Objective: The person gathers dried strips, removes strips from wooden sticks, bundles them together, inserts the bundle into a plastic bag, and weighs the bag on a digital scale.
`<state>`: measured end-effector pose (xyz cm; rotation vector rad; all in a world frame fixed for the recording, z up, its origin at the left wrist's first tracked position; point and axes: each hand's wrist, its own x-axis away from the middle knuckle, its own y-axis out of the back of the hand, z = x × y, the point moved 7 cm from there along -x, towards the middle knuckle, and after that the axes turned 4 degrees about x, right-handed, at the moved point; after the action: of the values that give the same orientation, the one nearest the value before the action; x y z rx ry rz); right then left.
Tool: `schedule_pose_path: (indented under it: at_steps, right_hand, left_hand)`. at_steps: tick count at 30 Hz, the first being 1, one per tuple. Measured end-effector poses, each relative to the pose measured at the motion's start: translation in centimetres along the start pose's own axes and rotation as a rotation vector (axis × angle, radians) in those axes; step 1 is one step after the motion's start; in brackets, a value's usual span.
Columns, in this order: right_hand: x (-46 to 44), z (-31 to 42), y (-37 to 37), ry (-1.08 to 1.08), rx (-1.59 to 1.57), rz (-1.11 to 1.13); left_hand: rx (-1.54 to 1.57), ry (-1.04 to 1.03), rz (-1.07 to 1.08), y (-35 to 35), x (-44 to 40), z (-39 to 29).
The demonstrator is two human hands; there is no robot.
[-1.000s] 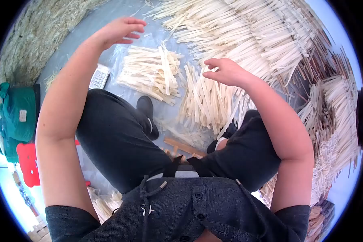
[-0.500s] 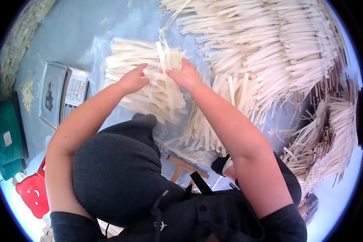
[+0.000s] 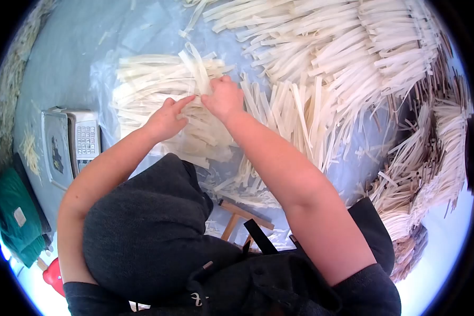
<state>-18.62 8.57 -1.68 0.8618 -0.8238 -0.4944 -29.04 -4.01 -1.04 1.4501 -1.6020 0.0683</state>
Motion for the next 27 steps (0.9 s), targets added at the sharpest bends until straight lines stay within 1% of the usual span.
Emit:
schedule_pose_path:
  at_steps: [1,2,3,4,5,6,8,9,11,12,14,15,17,21,22,23,24,25,26,27]
  right_hand:
    - [0.0,-0.1,0.3,-0.014,0.001,-0.118]
    - [0.1,-0.2,0.6,-0.029,0.001,-0.234]
    - [-0.2,-0.2,0.5,-0.026,0.007,-0.230]
    - [-0.6,-0.7,1.1,-0.026,-0.202,-0.316]
    - [-0.9,-1.5,1.8,-0.027,-0.411,-0.408]
    - [-1.2,-1.9,2.5,-0.030,-0.402,-0.411]
    - [-1.7,-2.4,3.5,0.109,-1.203,-0.336]
    - [-1.4,-2.7,4.0,0.112,-1.209,-0.339]
    - [-1.1,-2.7,2.6,-0.050,-1.045,0.029]
    - [-1.0,-2.8,2.1,-0.044,-1.047,0.020]
    - [-1.0,-3.1,-0.3,-0.040,-0.653,0.069]
    - [-0.4,-2.4,-0.6,-0.040,-0.649,0.067]
    - [1.0,-1.5,0.5,-0.111,-0.223,-0.119]
    - [1.1,-2.8,0.3,-0.132,-0.196,-0.102]
    - [0.7,-3.4,0.7,-0.060,-0.206,-0.168]
    - [0.6,-3.8,1.1,0.014,-0.214,-0.232]
    - [0.7,-4.3,1.4,0.011,-0.207,-0.236]
    - [0.7,-4.9,0.7,-0.042,-0.350,-0.105]
    - [1.0,-5.1,-0.4,-0.096,-0.495,0.029]
    - [1.5,-4.4,-0.5,-0.094,-0.497,0.029]
  left_hand:
    - [0.006,0.003,-0.009,0.0,0.2,0.2]
    - [0.002,-0.048,-0.019,-0.1,0.4,0.1]
    - [-0.001,-0.101,-0.022,-0.4,0.6,-0.1]
    - [0.007,-0.104,-0.016,-0.8,0.8,0.1]
    - [-0.009,-0.111,-0.054,-0.7,1.1,0.2]
    - [-0.026,-0.118,-0.096,-0.6,1.1,0.1]
    - [0.039,-0.088,-0.060,-0.8,1.3,0.1]
    - [0.095,-0.052,-0.019,-0.8,1.4,0.3]
    - [0.083,-0.032,-0.010,-1.0,1.1,0.4]
    - [0.084,-0.014,0.000,-1.1,0.7,0.4]
    - [0.088,-0.001,0.021,-1.1,0.4,-0.3]
    - [0.096,0.021,0.049,-1.4,0.3,-0.3]
    - [0.091,-0.002,0.025,-1.4,0.2,-0.1]
    - [0.137,-0.047,-0.015,-1.7,0.2,0.4]
    - [0.141,-0.057,-0.010,-1.6,0.1,0.0]
    - [0.138,-0.011,0.035,-1.7,0.1,0.1]
    - [0.135,0.038,0.078,-1.5,0.3,-0.3]
    - [0.137,0.034,0.079,-1.1,0.4,-0.9]
    - [0.132,0.068,0.125,-0.9,0.6,-1.5]
    - [0.127,0.102,0.166,-1.0,0.7,-1.8]
